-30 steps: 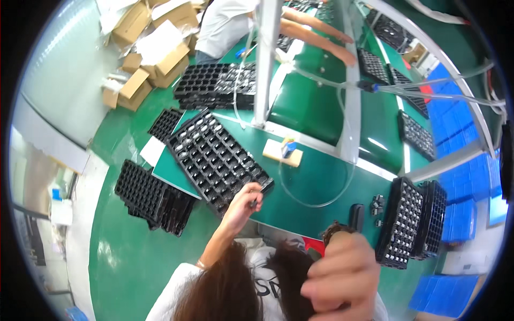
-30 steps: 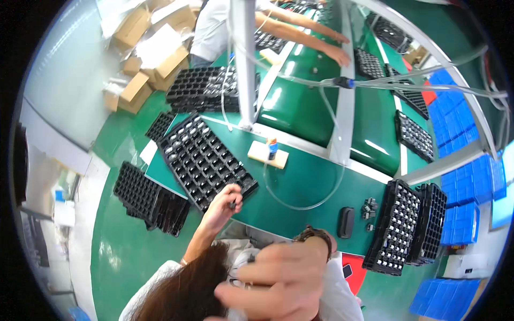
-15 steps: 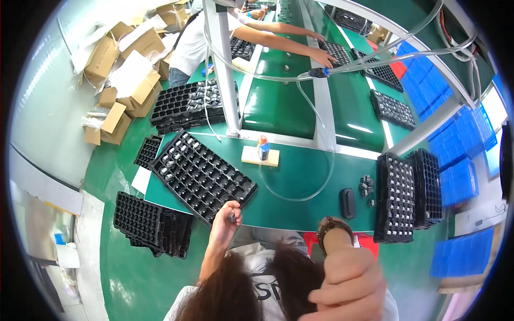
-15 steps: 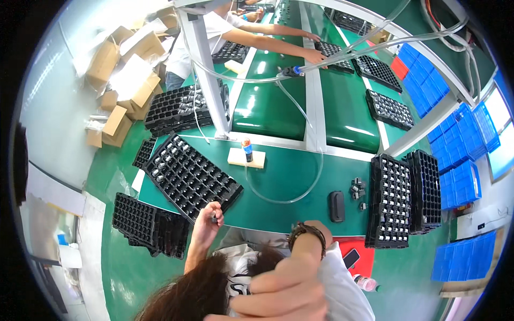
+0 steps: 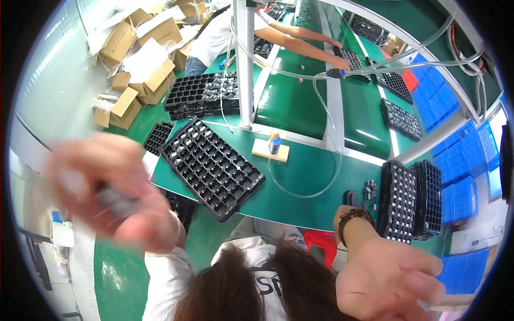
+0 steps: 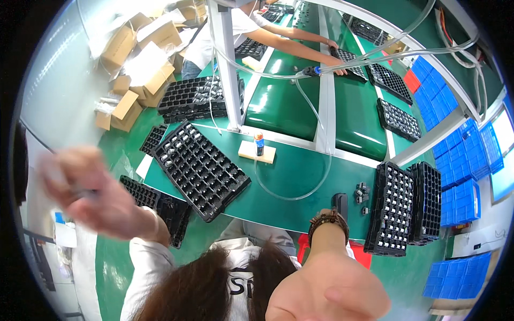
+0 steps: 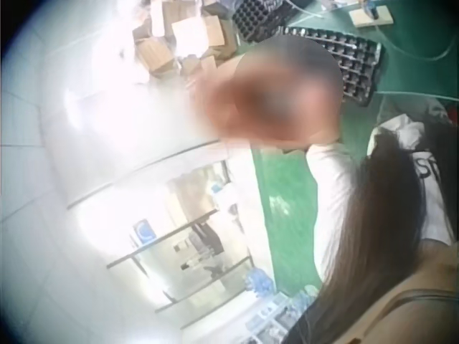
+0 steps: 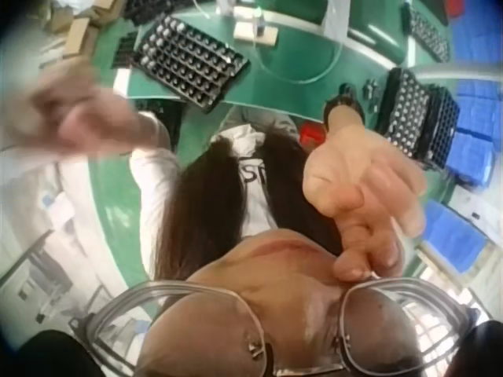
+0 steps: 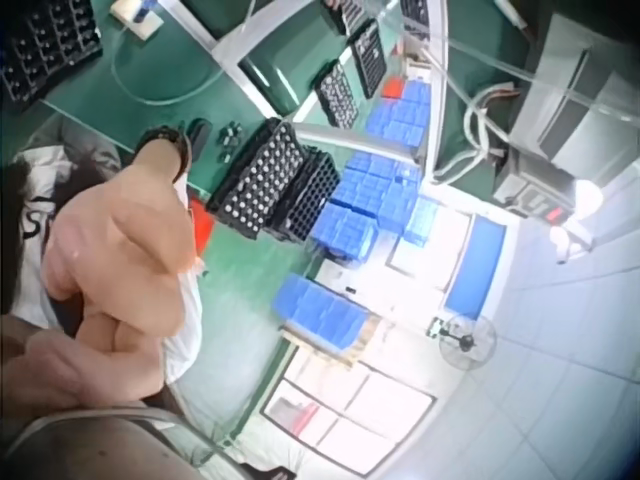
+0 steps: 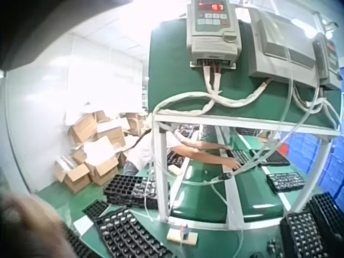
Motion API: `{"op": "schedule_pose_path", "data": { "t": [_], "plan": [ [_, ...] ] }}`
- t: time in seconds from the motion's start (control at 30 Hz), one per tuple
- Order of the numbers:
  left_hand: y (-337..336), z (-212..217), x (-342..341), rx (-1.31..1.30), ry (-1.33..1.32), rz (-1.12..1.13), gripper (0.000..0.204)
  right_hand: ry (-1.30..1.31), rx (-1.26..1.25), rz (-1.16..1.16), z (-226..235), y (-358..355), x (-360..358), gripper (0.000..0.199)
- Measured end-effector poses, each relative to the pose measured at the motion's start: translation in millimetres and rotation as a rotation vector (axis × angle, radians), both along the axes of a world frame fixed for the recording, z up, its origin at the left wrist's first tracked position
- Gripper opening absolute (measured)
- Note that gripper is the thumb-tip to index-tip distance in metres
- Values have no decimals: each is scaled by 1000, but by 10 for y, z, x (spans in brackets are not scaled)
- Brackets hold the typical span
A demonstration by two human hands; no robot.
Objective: The person assembles small parts by hand, places them one by one into individual slots in a grid tray, and stacks the filled trays.
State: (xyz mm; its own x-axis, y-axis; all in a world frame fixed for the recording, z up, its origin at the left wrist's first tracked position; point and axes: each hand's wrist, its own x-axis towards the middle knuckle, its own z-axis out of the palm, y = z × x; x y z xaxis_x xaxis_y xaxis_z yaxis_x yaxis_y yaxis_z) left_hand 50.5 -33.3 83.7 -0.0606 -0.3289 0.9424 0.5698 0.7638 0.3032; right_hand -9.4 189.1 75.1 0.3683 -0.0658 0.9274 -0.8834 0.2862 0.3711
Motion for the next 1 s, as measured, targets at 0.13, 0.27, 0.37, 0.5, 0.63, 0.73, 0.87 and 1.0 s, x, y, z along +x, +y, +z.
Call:
{"op": "schedule_pose_path", "data": {
  "t": [0.13, 0.27, 0.37, 0.5, 0.63, 0.73, 0.87, 1.0],
  "plan": [
    [-70, 409, 92, -503, 1, 76, 43, 57, 3, 7, 27, 12, 7, 58],
    [-235, 326, 194, -478, -6, 44, 40, -8, 125, -138, 41, 17, 20, 62],
    [-304, 292, 299, -472, -6, 26, 38, -35, 144, -160, 11, 29, 42, 64],
    [-187, 363, 213, -488, 14, 6, 36, 221, -102, 374, -45, -84, -38, 69],
    [-149, 330, 167, -475, 16, -17, 34, 9, 44, 126, -88, -32, 41, 78],
    [-304, 280, 197, -448, -6, -55, 33, 116, -201, 131, -113, -191, -38, 77],
    [-381, 158, 210, -391, -68, -121, 32, -104, -206, -32, -361, -180, -266, 41],
    [-501, 7, 221, -338, -152, -159, 31, -971, 108, -3, -901, -325, -837, 16]
  ]
}}
